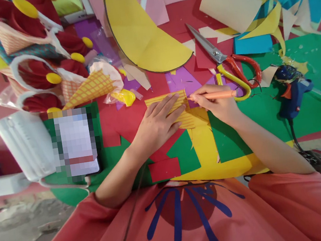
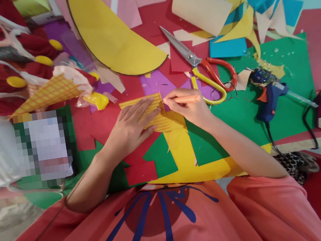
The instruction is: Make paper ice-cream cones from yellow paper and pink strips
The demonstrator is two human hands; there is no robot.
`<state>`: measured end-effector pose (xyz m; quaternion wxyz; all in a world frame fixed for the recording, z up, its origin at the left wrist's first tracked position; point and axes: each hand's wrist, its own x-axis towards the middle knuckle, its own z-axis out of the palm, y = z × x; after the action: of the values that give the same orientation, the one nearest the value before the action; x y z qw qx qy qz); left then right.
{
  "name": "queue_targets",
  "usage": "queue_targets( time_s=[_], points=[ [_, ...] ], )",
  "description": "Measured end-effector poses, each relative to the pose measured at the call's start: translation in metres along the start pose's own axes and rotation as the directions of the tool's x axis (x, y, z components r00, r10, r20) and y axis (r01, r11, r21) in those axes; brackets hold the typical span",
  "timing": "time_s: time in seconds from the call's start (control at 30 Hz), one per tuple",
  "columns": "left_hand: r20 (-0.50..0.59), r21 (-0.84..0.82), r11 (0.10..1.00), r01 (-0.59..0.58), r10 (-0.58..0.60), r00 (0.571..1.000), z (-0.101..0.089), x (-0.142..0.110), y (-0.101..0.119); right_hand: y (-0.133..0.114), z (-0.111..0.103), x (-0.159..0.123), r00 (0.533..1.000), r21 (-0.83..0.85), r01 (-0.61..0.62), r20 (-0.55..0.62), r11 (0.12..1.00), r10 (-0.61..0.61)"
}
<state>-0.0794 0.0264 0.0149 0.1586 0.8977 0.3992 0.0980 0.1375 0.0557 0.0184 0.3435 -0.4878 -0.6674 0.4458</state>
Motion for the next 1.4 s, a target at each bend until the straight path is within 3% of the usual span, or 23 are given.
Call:
queue_targets(
  time_s=[0.53, 0.83, 1.07, 1.4],
  points=[
    [-0.024, -0.006, 1.0, -0.002, 0.002, 1.0, 0.0021, -0.0008, -0.0007, -0.0005, -0.0024, -0.0003, 1.0, 0.008, -0.004, 0.029, 1.0, 0.003],
    [-0.063, -0.073, 0.997, 0.04, -0.045, 0.997, 0.0037, -0.0017, -0.005, 0.0035, -0.0013, -0.0034, 0.988, 0.269, -0.115, -0.066, 0.956, 0.137],
    [-0.056, -0.081, 0.995, 0.064, -0.069, 0.996, 0.0032, -0.0002, -0.0067, 0.0012, -0.0042, -0.0035, 0.998, 0.113, -0.047, -0.04, 0.993, 0.052],
    [-0.059, -0.098, 0.994, 0.053, -0.059, 0.997, 0.0035, -0.0013, -0.0083, -0.0002, -0.003, -0.0027, 1.0, 0.083, 0.002, -0.011, 0.997, -0.001]
  ],
)
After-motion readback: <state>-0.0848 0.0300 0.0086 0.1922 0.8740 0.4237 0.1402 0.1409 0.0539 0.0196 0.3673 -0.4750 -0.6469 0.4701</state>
